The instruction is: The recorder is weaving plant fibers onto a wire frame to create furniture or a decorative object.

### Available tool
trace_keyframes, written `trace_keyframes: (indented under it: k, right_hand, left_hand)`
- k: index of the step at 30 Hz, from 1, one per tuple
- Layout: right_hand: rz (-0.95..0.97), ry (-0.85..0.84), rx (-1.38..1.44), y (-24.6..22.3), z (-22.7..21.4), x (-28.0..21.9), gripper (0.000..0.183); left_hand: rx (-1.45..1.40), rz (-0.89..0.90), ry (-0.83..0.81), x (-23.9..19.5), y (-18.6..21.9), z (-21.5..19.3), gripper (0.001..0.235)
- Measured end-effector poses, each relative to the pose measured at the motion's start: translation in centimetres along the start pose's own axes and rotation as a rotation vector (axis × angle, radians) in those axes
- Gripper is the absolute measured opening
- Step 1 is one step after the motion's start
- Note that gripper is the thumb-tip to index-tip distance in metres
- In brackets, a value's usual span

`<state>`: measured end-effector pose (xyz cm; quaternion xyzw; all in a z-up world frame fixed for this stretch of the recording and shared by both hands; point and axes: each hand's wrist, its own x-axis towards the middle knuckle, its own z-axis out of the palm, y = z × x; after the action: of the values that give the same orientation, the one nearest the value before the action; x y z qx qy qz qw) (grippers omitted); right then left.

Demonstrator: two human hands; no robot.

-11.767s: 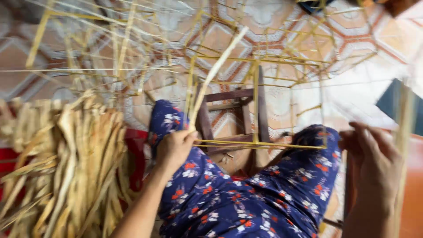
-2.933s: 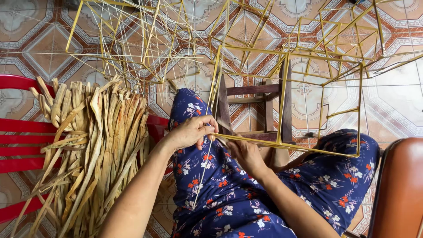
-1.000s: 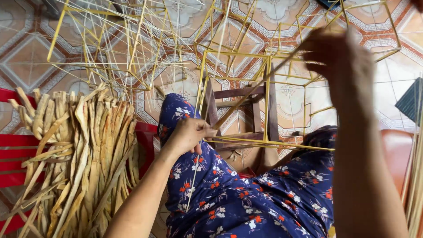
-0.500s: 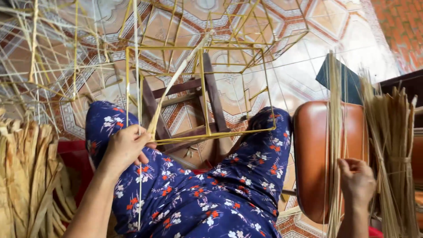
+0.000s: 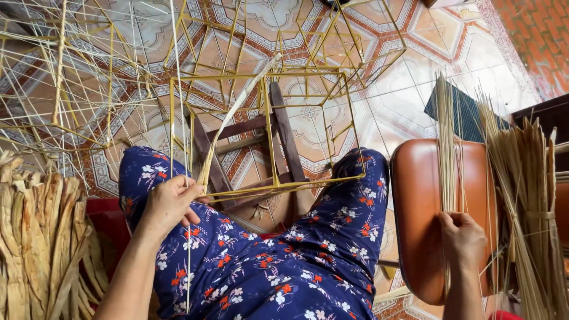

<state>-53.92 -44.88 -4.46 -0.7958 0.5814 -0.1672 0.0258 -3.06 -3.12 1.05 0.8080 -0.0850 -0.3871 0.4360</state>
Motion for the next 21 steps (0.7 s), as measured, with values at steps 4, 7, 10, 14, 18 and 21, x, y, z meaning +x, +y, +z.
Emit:
trace_keyframes:
  k: [4,7,10,14,18,21]
  right_hand:
    - [0.361,-0.268,0.597,-1.3,-4.4,1.8,0.022]
    - [0.458,-0.364,0.826,-3.2,-6.8,3.1,0.017]
    - [0.416,-0.419,1.005,-4.3,-7.1,3.5,0.019]
    - [0.395,-0.482,1.097,-6.5,-6.4,3.8,0.020]
    - [0.363,-0.535,1.160,-11.0,-6.4,3.8,0.017]
    - [0.286,-0.563,1.246,-13.5,-5.3,4.7,0.015]
  left_hand:
    - [-0.012,-0.005,-0.036,0.6,-0.7,-0.1,0.023]
    - [0.006,0.005,-0.029,0.2,-0.1,-0.1,0.023]
    - [-0.008,0.009,-0.037,0.2,-0.1,0.0,0.022]
    - [-0.020,0.015,-0.028,-0.1,0.0,0.0,0.022]
    - [-0.011,0.023,-0.022,-0.3,0.2,-0.1,0.021]
    - [-0.023,0.035,-0.023,-0.1,0.1,0.1,0.022]
